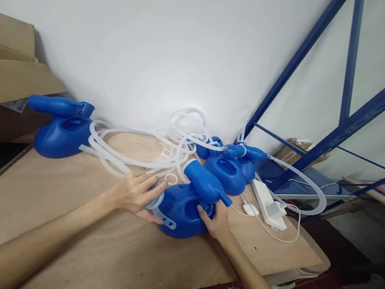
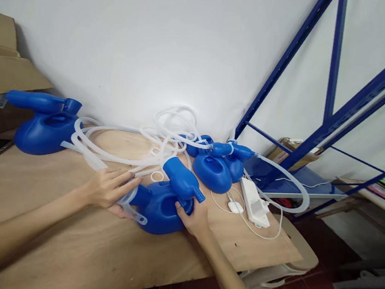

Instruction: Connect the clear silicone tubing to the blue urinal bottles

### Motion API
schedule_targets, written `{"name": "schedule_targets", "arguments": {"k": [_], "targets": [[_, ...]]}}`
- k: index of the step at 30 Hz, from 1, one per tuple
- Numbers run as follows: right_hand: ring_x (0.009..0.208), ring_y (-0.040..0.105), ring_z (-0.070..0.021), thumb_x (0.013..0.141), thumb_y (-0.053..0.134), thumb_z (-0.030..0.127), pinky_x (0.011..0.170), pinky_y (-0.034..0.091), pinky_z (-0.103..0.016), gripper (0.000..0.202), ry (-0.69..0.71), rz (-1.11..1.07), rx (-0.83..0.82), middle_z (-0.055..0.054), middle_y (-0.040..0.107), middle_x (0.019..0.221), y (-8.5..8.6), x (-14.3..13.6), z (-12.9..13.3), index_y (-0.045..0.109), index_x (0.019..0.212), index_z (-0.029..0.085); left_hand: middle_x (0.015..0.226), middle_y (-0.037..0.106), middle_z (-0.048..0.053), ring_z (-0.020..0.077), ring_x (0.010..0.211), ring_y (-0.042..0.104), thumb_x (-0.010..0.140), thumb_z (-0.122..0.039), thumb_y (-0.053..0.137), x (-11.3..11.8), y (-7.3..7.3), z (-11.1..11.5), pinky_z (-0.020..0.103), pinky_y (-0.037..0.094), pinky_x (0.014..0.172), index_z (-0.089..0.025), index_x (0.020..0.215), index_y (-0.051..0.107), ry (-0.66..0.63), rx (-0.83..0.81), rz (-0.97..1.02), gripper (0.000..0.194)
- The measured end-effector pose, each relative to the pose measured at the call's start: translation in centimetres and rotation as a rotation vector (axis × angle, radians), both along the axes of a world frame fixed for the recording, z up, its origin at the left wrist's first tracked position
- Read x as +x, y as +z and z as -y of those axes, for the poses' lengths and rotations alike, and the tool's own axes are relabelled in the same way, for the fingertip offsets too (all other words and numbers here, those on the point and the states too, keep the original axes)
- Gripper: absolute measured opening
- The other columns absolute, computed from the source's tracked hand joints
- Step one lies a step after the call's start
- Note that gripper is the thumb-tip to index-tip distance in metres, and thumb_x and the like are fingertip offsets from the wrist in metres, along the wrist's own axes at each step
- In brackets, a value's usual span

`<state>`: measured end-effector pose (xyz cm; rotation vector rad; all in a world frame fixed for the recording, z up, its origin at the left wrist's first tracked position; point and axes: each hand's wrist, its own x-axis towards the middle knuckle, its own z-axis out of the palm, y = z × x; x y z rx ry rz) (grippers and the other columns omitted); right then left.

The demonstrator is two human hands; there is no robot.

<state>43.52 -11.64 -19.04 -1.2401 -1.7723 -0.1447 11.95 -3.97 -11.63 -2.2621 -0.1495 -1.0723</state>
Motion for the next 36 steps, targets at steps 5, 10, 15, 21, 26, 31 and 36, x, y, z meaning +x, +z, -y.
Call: {"name": "schedule_targets", "arguments": {"k": [5,10,15,21,26,31,36], "targets": [[0.087,0.075,-0.0299,0.097,0.063,0.047,0.076,0.063,-0.043,0.026,0.084,0.025,-0.024,-0.009,0.077,0.098,0.6,0.3,0.1,0.065,0.106,0.023,0.081,0.074,0.009,0.0199,0.068,0.070,0.102,-0.060,0.053,-0.3,0.9,-1.1,0.030,0.052,0.055,-0.015,0.110,0.070,-0.253,0.210,-0.096,0.049],[0.099,0.074,-0.0318,0.097,0.061,0.049,0.086,0.063,-0.046,0.033,0.103,-0.016,-0.054,-0.012,0.075,0.115,0.8,-0.2,0.4,0.065,0.117,0.023,0.102,0.081,0.001,0.0195,0.094,0.078,0.096,-0.068,0.057,1.1,2.5,-1.9,0.027,0.059,0.062,-0.031,0.101,0.074,-0.454,0.359,-0.177,0.041],[0.086,0.074,-0.0326,0.097,0.059,0.054,0.081,0.063,-0.048,0.037,0.056,-0.011,-0.072,-0.011,0.076,0.098,0.4,-0.6,0.9,0.068,0.116,0.022,0.114,0.082,0.003,0.0284,0.113,0.077,0.094,-0.064,0.063,2.1,1.3,-2.2,0.034,0.066,0.073,-0.031,0.095,0.078,-0.686,0.178,-0.162,0.037],[0.074,0.071,-0.0321,0.095,0.060,0.059,0.068,0.061,-0.047,0.036,-0.021,-0.027,-0.170,-0.010,0.076,0.085,-0.6,-0.3,1.2,0.071,0.100,0.025,0.111,0.082,-0.012,0.0206,0.103,0.080,0.091,-0.053,0.071,2.6,1.8,-1.4,0.030,0.068,0.081,-0.054,0.096,0.080,-0.583,-0.680,-0.672,0.010],[0.076,0.071,-0.0324,0.093,0.063,0.061,0.066,0.060,-0.045,0.038,-0.029,-0.058,-0.200,-0.009,0.073,0.080,-1.1,-0.2,1.4,0.072,0.100,0.025,0.110,0.082,-0.009,0.0241,0.108,0.079,0.092,-0.054,0.069,2.7,2.2,-1.3,0.034,0.069,0.080,-0.056,0.102,0.080,-0.548,-0.775,-0.659,0.015],[0.080,0.072,-0.0336,0.092,0.062,0.061,0.067,0.060,-0.047,0.040,-0.023,-0.065,-0.202,-0.011,0.075,0.088,-0.7,-0.6,1.3,0.071,0.104,0.024,0.116,0.082,0.004,0.0306,0.093,0.080,0.096,-0.065,0.050,1.1,-1.2,-1.9,0.041,0.061,0.057,-0.043,0.124,0.077,-0.414,-0.427,-0.491,0.044],[0.087,0.074,-0.0352,0.093,0.061,0.061,0.074,0.061,-0.050,0.040,-0.030,-0.048,-0.155,-0.013,0.076,0.095,0.1,-1.2,1.2,0.069,0.105,0.023,0.104,0.082,0.014,0.0254,0.070,0.073,0.099,-0.042,0.044,0.8,-2.7,0.0,0.038,0.055,0.051,-0.019,0.129,0.071,-0.334,-0.226,-0.084,0.046]]}}
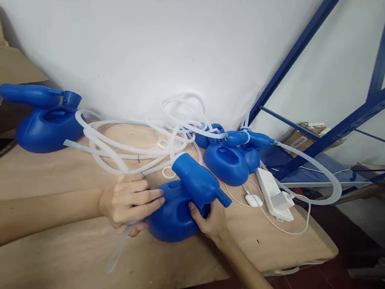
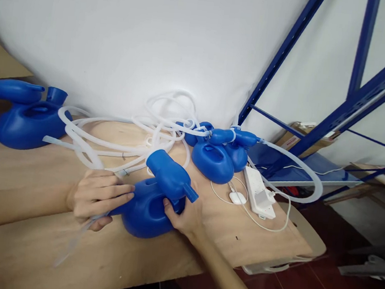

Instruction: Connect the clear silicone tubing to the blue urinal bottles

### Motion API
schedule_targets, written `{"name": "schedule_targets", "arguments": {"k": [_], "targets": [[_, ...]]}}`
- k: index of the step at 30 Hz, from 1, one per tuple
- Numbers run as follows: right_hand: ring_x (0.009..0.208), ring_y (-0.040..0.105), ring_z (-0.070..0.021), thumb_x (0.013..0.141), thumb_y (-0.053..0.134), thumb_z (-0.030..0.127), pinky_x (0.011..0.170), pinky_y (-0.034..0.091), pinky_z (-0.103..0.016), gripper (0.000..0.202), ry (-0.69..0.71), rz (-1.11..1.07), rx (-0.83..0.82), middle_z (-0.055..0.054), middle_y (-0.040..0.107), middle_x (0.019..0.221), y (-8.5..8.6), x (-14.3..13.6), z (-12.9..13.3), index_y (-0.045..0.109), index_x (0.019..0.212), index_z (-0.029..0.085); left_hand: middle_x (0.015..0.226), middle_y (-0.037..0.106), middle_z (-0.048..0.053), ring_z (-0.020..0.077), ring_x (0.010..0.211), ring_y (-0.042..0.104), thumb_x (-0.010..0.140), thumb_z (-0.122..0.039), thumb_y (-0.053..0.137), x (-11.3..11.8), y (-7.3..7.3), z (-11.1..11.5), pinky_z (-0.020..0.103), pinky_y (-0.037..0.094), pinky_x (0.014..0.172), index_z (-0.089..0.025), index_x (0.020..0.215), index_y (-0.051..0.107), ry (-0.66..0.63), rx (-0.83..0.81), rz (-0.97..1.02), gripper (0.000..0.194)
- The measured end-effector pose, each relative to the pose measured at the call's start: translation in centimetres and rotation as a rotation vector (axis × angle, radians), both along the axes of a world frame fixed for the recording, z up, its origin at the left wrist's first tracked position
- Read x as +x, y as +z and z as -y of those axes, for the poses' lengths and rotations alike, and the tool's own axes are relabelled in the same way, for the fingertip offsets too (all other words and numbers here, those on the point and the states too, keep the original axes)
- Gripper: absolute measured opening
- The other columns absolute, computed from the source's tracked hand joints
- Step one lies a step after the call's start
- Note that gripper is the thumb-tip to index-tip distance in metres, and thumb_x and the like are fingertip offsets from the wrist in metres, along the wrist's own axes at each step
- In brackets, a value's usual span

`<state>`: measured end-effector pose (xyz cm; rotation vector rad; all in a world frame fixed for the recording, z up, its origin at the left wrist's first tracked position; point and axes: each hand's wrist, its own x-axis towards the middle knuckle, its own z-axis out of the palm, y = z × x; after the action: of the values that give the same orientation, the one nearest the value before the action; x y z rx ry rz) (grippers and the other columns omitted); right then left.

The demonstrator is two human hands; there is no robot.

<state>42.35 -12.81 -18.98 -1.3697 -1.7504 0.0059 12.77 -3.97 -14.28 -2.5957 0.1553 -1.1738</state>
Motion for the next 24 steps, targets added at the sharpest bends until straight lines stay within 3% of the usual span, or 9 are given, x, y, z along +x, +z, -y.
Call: {"name": "schedule_targets", "arguments": {"k": [3,7,12,17,21,24], "targets": [[0.094,0.074,-0.0364,0.093,0.061,0.059,0.081,0.062,-0.052,0.041,-0.012,0.011,0.047,-0.014,0.076,0.101,0.5,-0.5,0.1,0.067,0.110,0.023,0.098,0.080,0.013,0.0235,0.073,0.074,0.097,-0.033,0.048,0.5,0.2,2.2,0.035,0.057,0.057,-0.016,0.124,0.067,0.191,-0.133,0.127,0.037],[0.098,0.072,-0.0383,0.092,0.062,0.057,0.084,0.061,-0.054,0.041,-0.026,0.000,0.076,-0.015,0.075,0.103,0.8,-1.0,0.5,0.066,0.113,0.022,0.087,0.077,0.007,0.0201,0.070,0.074,0.099,-0.027,0.047,1.4,0.7,4.9,0.030,0.052,0.056,-0.019,0.104,0.065,0.548,-0.354,0.208,0.020],[0.109,0.069,-0.0403,0.093,0.064,0.055,0.093,0.058,-0.059,0.045,-0.068,-0.017,0.068,-0.015,0.074,0.108,0.9,-1.9,1.2,0.065,0.125,0.023,0.085,0.077,0.005,0.0241,0.071,0.074,0.102,-0.034,0.041,2.7,2.4,6.4,0.031,0.043,0.056,-0.021,0.090,0.064,0.934,-0.579,0.142,0.029],[0.118,0.064,-0.0454,0.094,0.064,0.058,0.098,0.052,-0.066,0.060,-0.146,-0.030,0.082,-0.021,0.069,0.126,0.4,-3.1,1.3,0.059,0.139,0.018,0.068,0.074,0.010,0.0298,0.055,0.067,0.104,-0.040,0.041,4.2,3.7,6.2,0.032,0.035,0.050,-0.021,0.083,0.069,1.298,-0.609,0.125,0.040],[0.113,0.065,-0.0423,0.097,0.059,0.058,0.095,0.055,-0.063,0.051,-0.149,0.026,0.121,-0.020,0.070,0.122,0.2,-2.7,1.2,0.062,0.132,0.020,0.071,0.075,0.014,0.0361,0.061,0.071,0.104,-0.048,0.043,4.0,4.3,6.3,0.035,0.041,0.050,-0.018,0.092,0.073,1.307,-0.650,0.084,0.044],[0.105,0.066,-0.0383,0.100,0.057,0.055,0.088,0.057,-0.057,0.044,-0.094,0.079,0.132,-0.018,0.072,0.117,0.4,-2.1,1.3,0.064,0.127,0.021,0.096,0.080,0.015,0.0371,0.081,0.077,0.104,-0.058,0.045,2.1,4.2,6.0,0.039,0.052,0.060,-0.017,0.125,0.071,1.106,-0.643,-0.030,0.053]]}}
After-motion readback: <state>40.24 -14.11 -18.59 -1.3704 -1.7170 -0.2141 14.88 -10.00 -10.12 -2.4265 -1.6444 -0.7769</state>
